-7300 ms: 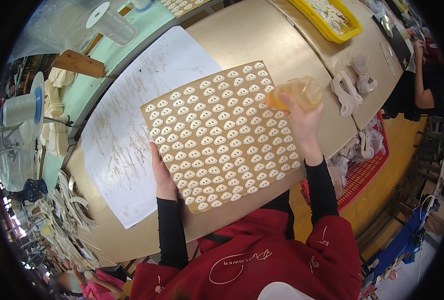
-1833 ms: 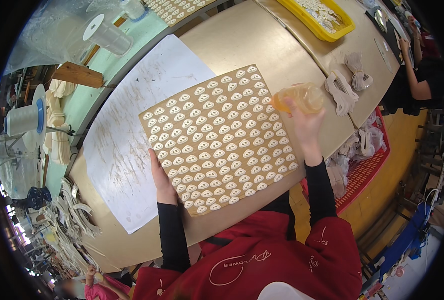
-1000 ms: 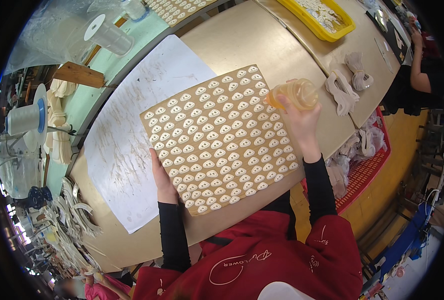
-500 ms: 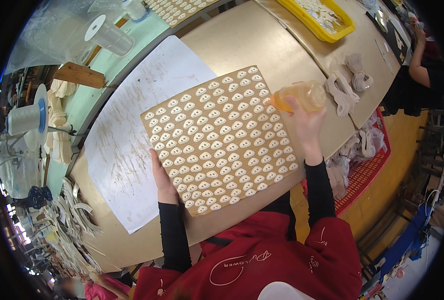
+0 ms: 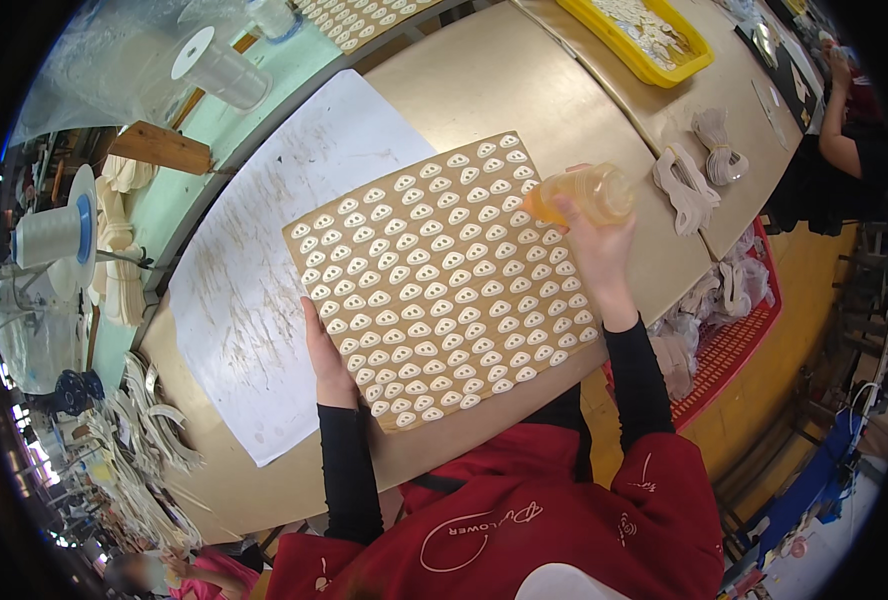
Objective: The person applies a yellow liquid from a squeeze bottle onto small white decorative pieces arranged on a cardboard sheet. They move the sheet to access different rows and continue applying the liquid systematically.
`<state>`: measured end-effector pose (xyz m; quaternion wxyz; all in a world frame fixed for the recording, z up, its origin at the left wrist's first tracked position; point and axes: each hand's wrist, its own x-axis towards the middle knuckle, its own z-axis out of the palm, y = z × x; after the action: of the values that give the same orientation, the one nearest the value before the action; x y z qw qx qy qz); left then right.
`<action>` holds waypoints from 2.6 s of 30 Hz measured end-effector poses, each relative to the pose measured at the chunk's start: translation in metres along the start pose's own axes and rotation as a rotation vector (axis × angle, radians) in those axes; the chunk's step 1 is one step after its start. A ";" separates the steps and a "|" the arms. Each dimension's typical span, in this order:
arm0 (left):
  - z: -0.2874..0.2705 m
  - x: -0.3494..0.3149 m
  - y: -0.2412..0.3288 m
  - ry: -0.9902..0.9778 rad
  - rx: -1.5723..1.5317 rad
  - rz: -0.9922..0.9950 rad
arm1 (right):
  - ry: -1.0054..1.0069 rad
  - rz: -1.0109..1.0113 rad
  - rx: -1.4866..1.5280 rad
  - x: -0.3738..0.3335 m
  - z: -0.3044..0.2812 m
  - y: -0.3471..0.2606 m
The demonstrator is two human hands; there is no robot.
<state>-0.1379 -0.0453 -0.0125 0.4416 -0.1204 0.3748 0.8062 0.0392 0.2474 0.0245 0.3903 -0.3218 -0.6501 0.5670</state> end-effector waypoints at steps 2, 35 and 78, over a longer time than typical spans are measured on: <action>-0.001 0.000 0.000 0.003 0.000 0.000 | -0.019 -0.025 -0.018 0.000 0.001 0.000; 0.001 0.000 0.000 -0.007 -0.018 0.001 | -0.068 -0.098 -0.022 -0.002 0.008 -0.004; -0.005 0.000 0.001 0.004 -0.009 -0.007 | 0.015 -0.020 -0.054 0.021 0.012 -0.005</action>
<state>-0.1391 -0.0489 -0.0151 0.4432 -0.1253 0.3715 0.8062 0.0186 0.2592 0.0315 0.3919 -0.3301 -0.6653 0.5429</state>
